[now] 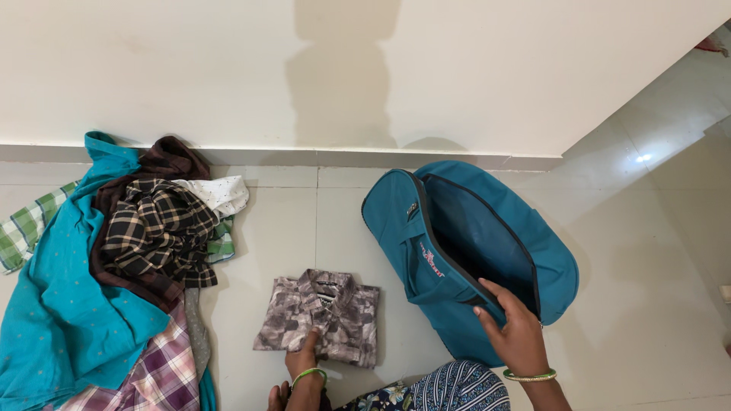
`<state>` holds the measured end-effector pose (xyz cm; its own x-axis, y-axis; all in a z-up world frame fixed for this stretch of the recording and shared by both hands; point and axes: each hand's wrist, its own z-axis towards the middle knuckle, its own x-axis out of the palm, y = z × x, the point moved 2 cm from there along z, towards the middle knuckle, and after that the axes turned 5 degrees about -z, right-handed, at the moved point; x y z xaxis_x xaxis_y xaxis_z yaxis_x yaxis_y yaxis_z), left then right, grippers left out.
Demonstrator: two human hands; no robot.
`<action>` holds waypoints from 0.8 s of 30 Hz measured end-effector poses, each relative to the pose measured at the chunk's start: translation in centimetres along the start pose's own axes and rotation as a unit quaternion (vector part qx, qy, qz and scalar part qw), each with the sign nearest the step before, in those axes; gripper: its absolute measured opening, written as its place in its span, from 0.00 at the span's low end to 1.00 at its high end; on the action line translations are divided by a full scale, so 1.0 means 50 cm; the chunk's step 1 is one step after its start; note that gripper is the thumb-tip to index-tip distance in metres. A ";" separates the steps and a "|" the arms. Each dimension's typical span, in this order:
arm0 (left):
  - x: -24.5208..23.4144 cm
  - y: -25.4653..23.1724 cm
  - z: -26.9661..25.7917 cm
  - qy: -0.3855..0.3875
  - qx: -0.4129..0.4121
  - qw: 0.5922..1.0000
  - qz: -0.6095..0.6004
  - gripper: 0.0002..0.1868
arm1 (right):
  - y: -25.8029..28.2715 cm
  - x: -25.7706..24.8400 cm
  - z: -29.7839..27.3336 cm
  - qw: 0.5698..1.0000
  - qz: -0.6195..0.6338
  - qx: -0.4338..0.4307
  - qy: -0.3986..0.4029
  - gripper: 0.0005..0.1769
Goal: The person folds a patterned shirt on the floor by smoothing it out, folding the sides and sleeves inward, and then folding it into a compact square before placing it into a blue bag.
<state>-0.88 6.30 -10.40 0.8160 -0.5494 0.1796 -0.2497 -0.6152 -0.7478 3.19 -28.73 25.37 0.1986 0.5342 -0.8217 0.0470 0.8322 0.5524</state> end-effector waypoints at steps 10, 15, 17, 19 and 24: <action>0.020 -0.069 -0.015 0.061 -0.027 0.990 -0.121 0.35 | 0.085 0.037 -0.037 0.954 -0.053 -0.211 -0.206 0.24; 0.039 -0.101 -0.044 0.091 -0.110 0.983 -0.120 0.26 | 0.037 0.227 -0.115 0.980 0.134 -0.144 -0.024 0.36; 0.050 -0.120 -0.069 0.105 -0.143 0.974 -0.138 0.24 | -0.013 0.336 -0.150 0.970 0.227 0.007 0.084 0.43; 0.063 -0.141 -0.099 0.140 -0.165 0.960 -0.180 0.23 | -0.058 0.431 -0.179 0.909 0.349 0.154 0.165 0.46; 0.094 -0.195 -0.183 0.218 -0.194 0.933 -0.209 0.24 | -0.050 0.482 -0.201 0.628 0.640 0.393 0.203 0.42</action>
<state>0.60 4.55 3.58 0.6160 -0.3415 0.7099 -0.1965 -0.9393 -0.2813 -2.00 -16.48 2.78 0.3079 0.8175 0.4867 0.6039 -0.5632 0.5640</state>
